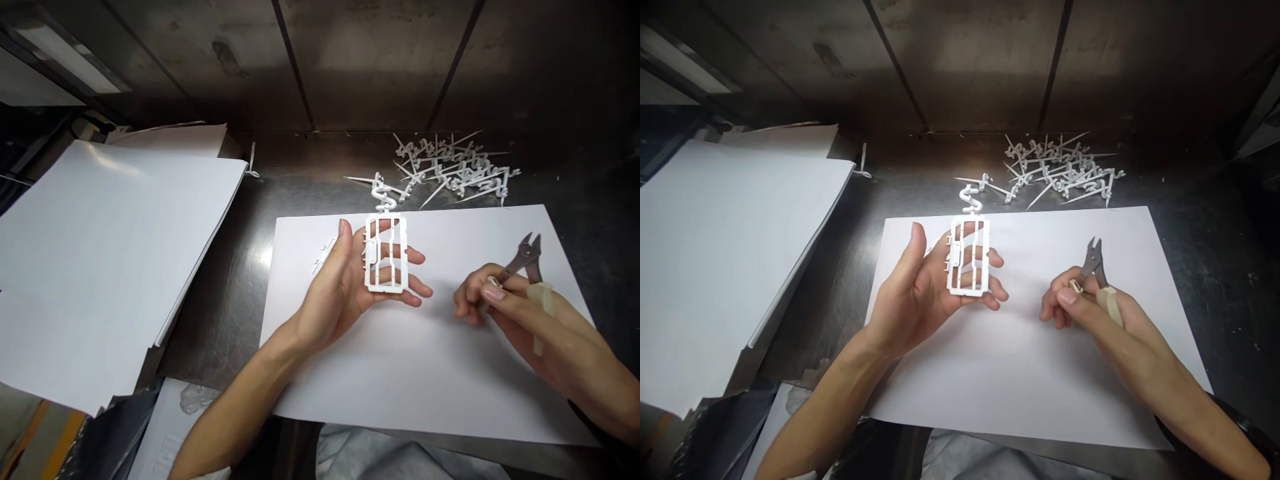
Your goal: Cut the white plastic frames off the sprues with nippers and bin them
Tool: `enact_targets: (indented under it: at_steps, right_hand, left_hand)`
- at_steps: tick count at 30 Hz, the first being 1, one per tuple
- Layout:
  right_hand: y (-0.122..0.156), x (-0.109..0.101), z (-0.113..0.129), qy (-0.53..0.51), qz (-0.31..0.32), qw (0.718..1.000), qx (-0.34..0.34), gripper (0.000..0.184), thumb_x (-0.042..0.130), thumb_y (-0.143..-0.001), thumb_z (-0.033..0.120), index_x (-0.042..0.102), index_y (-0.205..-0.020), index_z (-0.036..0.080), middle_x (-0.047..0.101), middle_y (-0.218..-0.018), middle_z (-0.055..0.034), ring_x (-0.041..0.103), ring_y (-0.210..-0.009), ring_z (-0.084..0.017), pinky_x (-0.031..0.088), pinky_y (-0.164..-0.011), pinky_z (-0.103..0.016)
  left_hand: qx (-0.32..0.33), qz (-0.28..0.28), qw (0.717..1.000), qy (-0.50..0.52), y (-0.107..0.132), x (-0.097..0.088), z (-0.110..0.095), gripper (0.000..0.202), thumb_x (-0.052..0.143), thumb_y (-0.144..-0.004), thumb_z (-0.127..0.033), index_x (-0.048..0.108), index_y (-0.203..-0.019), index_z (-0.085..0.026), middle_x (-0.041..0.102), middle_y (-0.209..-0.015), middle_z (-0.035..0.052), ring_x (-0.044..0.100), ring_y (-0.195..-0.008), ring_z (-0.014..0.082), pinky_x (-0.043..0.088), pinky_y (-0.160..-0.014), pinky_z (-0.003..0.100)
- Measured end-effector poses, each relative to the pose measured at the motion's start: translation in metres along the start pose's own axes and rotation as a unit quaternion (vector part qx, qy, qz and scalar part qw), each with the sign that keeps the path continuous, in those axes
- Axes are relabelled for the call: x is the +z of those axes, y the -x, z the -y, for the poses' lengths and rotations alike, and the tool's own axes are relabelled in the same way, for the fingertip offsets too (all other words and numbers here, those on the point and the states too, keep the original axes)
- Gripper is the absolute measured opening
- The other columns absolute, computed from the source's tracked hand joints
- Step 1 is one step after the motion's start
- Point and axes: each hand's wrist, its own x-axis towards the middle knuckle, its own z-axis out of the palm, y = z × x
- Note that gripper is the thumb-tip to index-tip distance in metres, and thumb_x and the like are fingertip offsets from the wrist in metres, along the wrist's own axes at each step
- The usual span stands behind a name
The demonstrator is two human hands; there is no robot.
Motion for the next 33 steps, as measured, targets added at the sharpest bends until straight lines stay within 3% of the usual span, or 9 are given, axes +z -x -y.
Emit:
enact_targets:
  at_steps: [2, 5, 9, 13, 18, 21, 25, 33]
  right_hand:
    - [0.000, 0.002, 0.007, 0.020, 0.018, 1.000, 0.009, 0.039, 0.059, -0.117, 0.055, 0.063, -0.095, 0.024, 0.058, -0.099, -0.0034, 0.055, -0.097, -0.024, 0.044, -0.089, -0.034]
    - [0.002, 0.006, 0.016, 0.101, 0.032, 0.994, 0.014, 0.045, 0.059, -0.117, 0.059, 0.059, -0.091, 0.023, 0.051, -0.087, -0.0012, 0.047, -0.081, -0.021, 0.039, -0.075, -0.033]
    - [0.005, 0.008, 0.018, 0.190, 0.024, 0.981, 0.026, 0.048, 0.059, -0.115, 0.063, 0.055, -0.089, 0.022, 0.044, -0.079, 0.0001, 0.041, -0.074, -0.020, 0.032, -0.064, -0.033]
    - [0.006, 0.005, 0.018, 0.245, 0.042, 0.968, 0.036, 0.042, 0.061, -0.116, 0.054, 0.054, -0.089, 0.022, 0.047, -0.080, 0.0013, 0.042, -0.073, -0.019, 0.030, -0.063, -0.033]
    - [0.006, 0.004, 0.019, 0.258, 0.042, 0.964, 0.048, 0.042, 0.061, -0.115, 0.053, 0.055, -0.088, 0.022, 0.046, -0.077, 0.0024, 0.041, -0.071, -0.018, 0.030, -0.062, -0.032]
    - [0.007, 0.004, 0.019, 0.260, 0.039, 0.963, 0.053, 0.045, 0.060, -0.115, 0.056, 0.056, -0.087, 0.022, 0.049, -0.078, 0.0012, 0.045, -0.072, -0.018, 0.033, -0.062, -0.032]
    - [0.007, 0.006, 0.021, 0.255, 0.042, 0.965, 0.049, 0.033, 0.064, -0.112, 0.052, 0.065, -0.096, 0.023, 0.061, -0.082, -0.0026, 0.059, -0.081, -0.025, 0.042, -0.062, -0.032]
    - [0.005, 0.005, 0.021, 0.228, 0.061, 0.970, 0.052, 0.017, 0.070, -0.106, 0.043, 0.073, -0.104, 0.027, 0.062, -0.077, -0.0027, 0.067, -0.086, -0.032, 0.054, -0.067, -0.036]
  left_hand:
    - [0.021, -0.021, 0.997, -0.074, 0.001, 0.002, 0.004, 0.047, 0.047, -0.111, -0.064, 0.060, -0.127, -0.022, 0.075, -0.107, 0.0071, 0.078, -0.084, 0.0216, 0.063, -0.083, 0.036]
    - [0.023, -0.034, 0.984, -0.174, 0.003, 0.005, 0.008, 0.027, 0.063, -0.110, -0.046, 0.064, -0.109, -0.019, 0.077, -0.092, 0.0034, 0.076, -0.077, 0.0164, 0.061, -0.077, 0.027]
    - [0.020, -0.025, 0.973, -0.228, 0.003, 0.009, 0.010, 0.024, 0.074, -0.104, -0.040, 0.072, -0.102, -0.016, 0.079, -0.095, 0.0049, 0.076, -0.074, 0.0152, 0.060, -0.070, 0.024]
    - [0.031, -0.008, 0.965, -0.262, 0.001, 0.010, 0.009, 0.019, 0.072, -0.106, -0.034, 0.078, -0.106, -0.016, 0.078, -0.091, 0.0030, 0.067, -0.067, 0.0109, 0.057, -0.064, 0.021]
    - [0.040, -0.011, 0.958, -0.285, 0.002, 0.010, 0.009, 0.012, 0.076, -0.103, -0.028, 0.079, -0.106, -0.017, 0.079, -0.104, 0.0037, 0.066, -0.071, 0.0093, 0.056, -0.064, 0.018]
    - [0.033, -0.006, 0.957, -0.287, 0.002, 0.010, 0.009, 0.007, 0.078, -0.100, -0.024, 0.079, -0.102, -0.017, 0.078, -0.101, 0.0025, 0.067, -0.072, 0.0088, 0.057, -0.065, 0.016]
    - [0.028, -0.003, 0.957, -0.290, 0.001, 0.010, 0.009, 0.007, 0.079, -0.100, -0.024, 0.081, -0.100, -0.017, 0.078, -0.099, 0.0029, 0.068, -0.073, 0.0098, 0.057, -0.064, 0.017]
    - [0.017, 0.009, 0.958, -0.288, -0.001, 0.010, 0.010, 0.009, 0.076, -0.102, -0.024, 0.082, -0.099, -0.019, 0.079, -0.097, 0.0021, 0.067, -0.068, 0.0087, 0.054, -0.056, 0.015]
